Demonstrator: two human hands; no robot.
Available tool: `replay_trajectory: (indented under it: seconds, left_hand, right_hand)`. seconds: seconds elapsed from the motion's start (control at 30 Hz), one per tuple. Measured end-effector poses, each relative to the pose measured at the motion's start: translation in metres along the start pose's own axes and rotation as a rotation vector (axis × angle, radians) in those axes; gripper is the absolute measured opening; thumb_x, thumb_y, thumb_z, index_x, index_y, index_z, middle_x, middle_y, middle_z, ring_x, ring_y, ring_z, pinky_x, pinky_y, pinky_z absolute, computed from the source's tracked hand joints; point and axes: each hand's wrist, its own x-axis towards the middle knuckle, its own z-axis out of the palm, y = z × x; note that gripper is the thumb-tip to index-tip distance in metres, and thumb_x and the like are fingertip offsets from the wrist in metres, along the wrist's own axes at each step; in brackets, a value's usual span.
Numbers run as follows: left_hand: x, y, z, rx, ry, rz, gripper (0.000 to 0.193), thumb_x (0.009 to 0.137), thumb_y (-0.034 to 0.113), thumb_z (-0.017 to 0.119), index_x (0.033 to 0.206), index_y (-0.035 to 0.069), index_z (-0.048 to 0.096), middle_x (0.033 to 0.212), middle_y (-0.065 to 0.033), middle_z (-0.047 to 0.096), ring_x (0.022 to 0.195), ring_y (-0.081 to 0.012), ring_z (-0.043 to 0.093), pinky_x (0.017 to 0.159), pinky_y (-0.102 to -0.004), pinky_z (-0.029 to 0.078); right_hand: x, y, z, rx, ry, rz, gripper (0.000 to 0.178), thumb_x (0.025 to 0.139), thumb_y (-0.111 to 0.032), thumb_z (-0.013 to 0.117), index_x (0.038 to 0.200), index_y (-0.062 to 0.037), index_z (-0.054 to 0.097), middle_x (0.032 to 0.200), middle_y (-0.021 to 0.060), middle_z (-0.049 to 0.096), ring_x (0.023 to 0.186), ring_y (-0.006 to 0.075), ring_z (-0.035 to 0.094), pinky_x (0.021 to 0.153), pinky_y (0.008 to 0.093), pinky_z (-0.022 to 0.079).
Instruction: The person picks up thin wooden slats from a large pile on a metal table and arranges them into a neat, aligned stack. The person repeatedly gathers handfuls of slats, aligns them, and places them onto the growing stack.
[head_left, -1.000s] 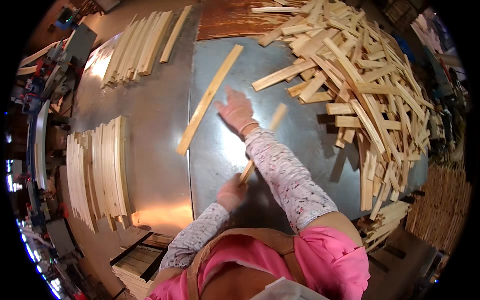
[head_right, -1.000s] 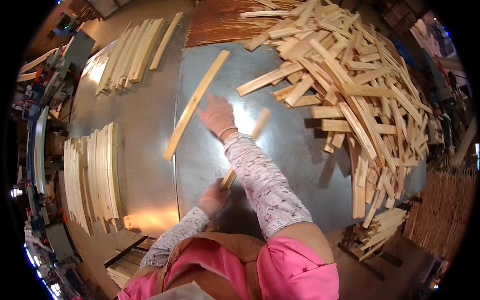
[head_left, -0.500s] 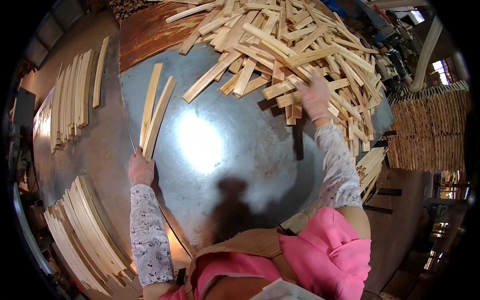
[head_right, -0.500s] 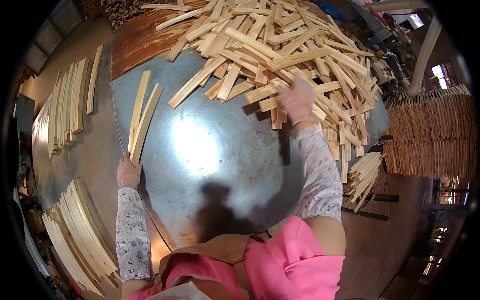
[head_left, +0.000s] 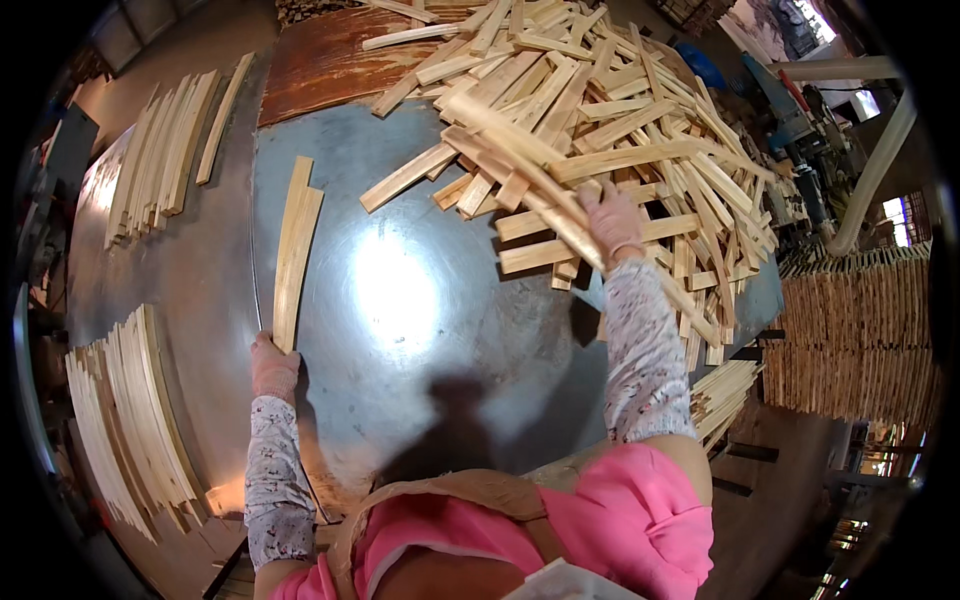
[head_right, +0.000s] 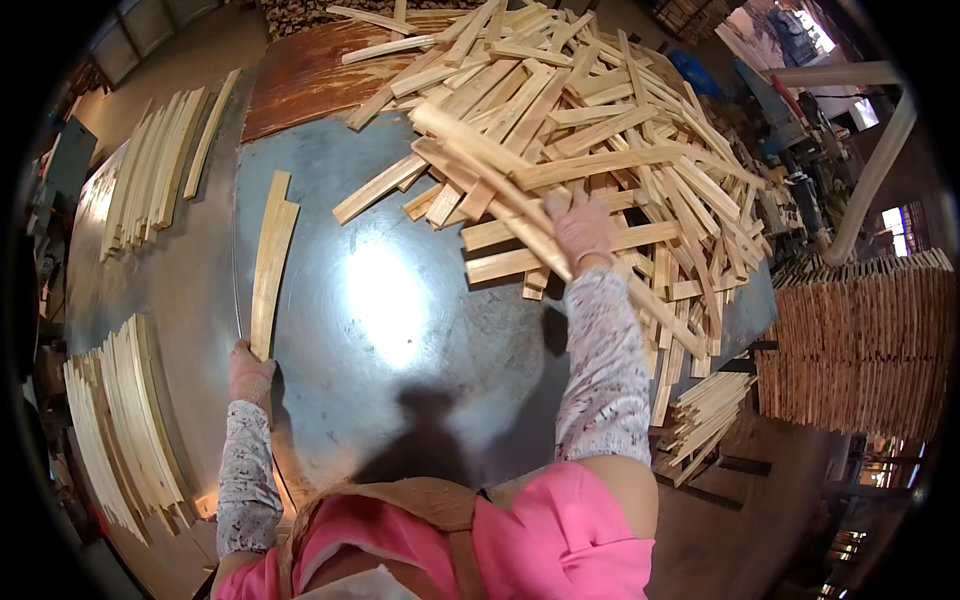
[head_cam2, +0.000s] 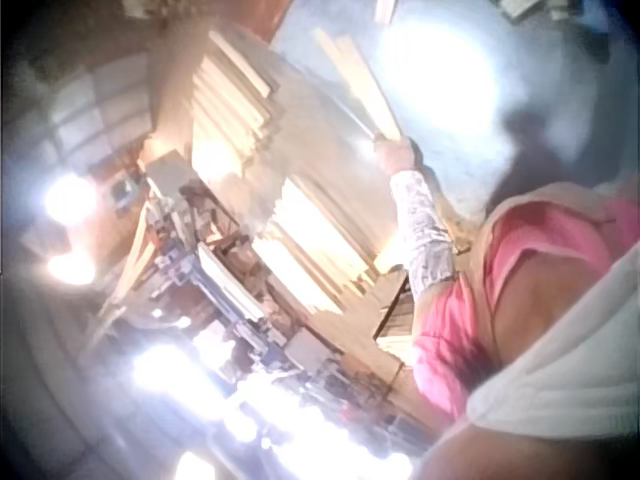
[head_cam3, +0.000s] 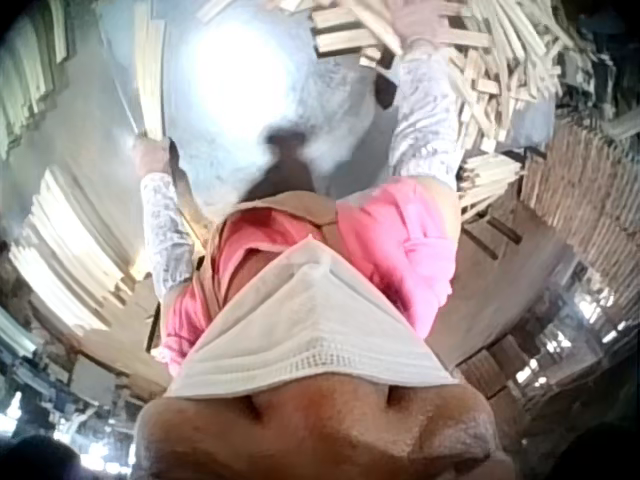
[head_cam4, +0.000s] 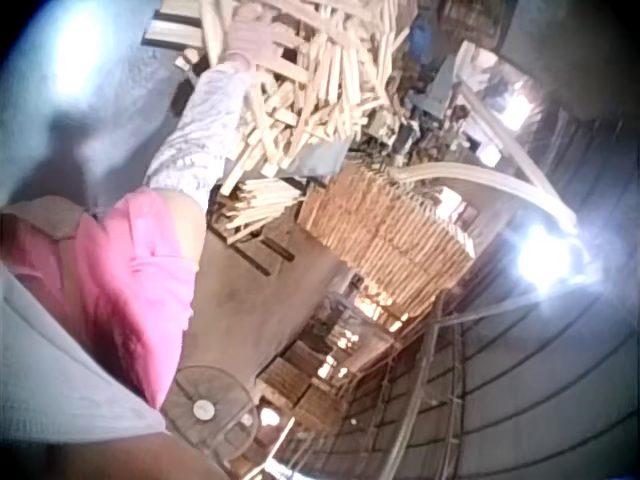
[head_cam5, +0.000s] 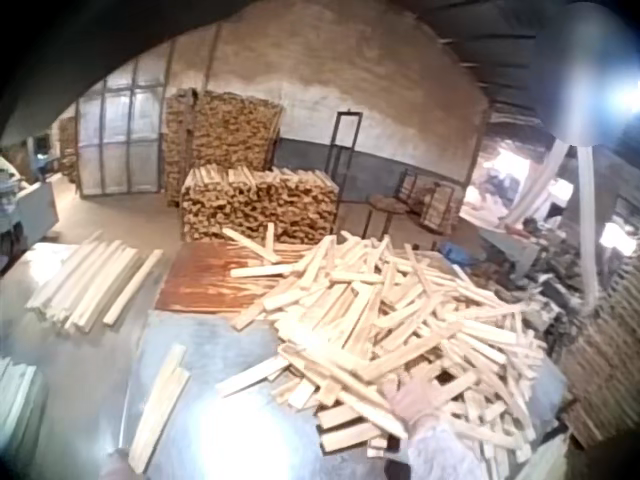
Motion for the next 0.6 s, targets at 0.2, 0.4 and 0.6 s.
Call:
replay_trajectory:
  seconds: [0.2,0.4,0.6]
  left_hand:
    - [-0.039,0.044,0.012,-0.229,-0.133,0.068,0.072,0.085,0.024,0.085,0.145,-0.002,0.056,0.125,-0.0284,0.073,0.124,-0.0421,0.068,0.107,-0.0473,0.054]
    - [-0.061,-0.005,0.009,-0.403,-0.198,0.151,0.060,0.091,0.027,0.080,0.138,-0.004,0.061,0.122,-0.0253,0.074,0.115,-0.0361,0.072,0.100,-0.0455,0.056]
    - [-0.096,-0.126,0.029,-0.742,-0.397,-0.051,0.058,0.098,0.027,0.077,0.142,-0.007,0.060,0.124,-0.0170,0.074,0.114,-0.0251,0.069,0.103,-0.0376,0.053]
  right_hand:
    - [-0.156,-0.069,0.038,-0.048,-0.019,-0.288,0.098,0.085,-0.075,0.073,0.142,0.0037,0.057,0.137,0.0254,0.065,0.133,0.0448,0.058,0.113,0.0588,0.044]
    - [-0.222,-0.051,0.081,0.186,-0.376,-0.604,0.068,0.089,-0.052,0.077,0.147,-0.0182,0.063,0.123,0.0163,0.072,0.119,0.0380,0.067,0.100,0.0499,0.054]
    - [-0.045,0.021,-0.006,-0.205,0.196,-0.506,0.045,0.099,-0.046,0.064,0.118,-0.0071,0.074,0.126,0.0124,0.076,0.111,0.0339,0.071,0.093,0.0490,0.058]
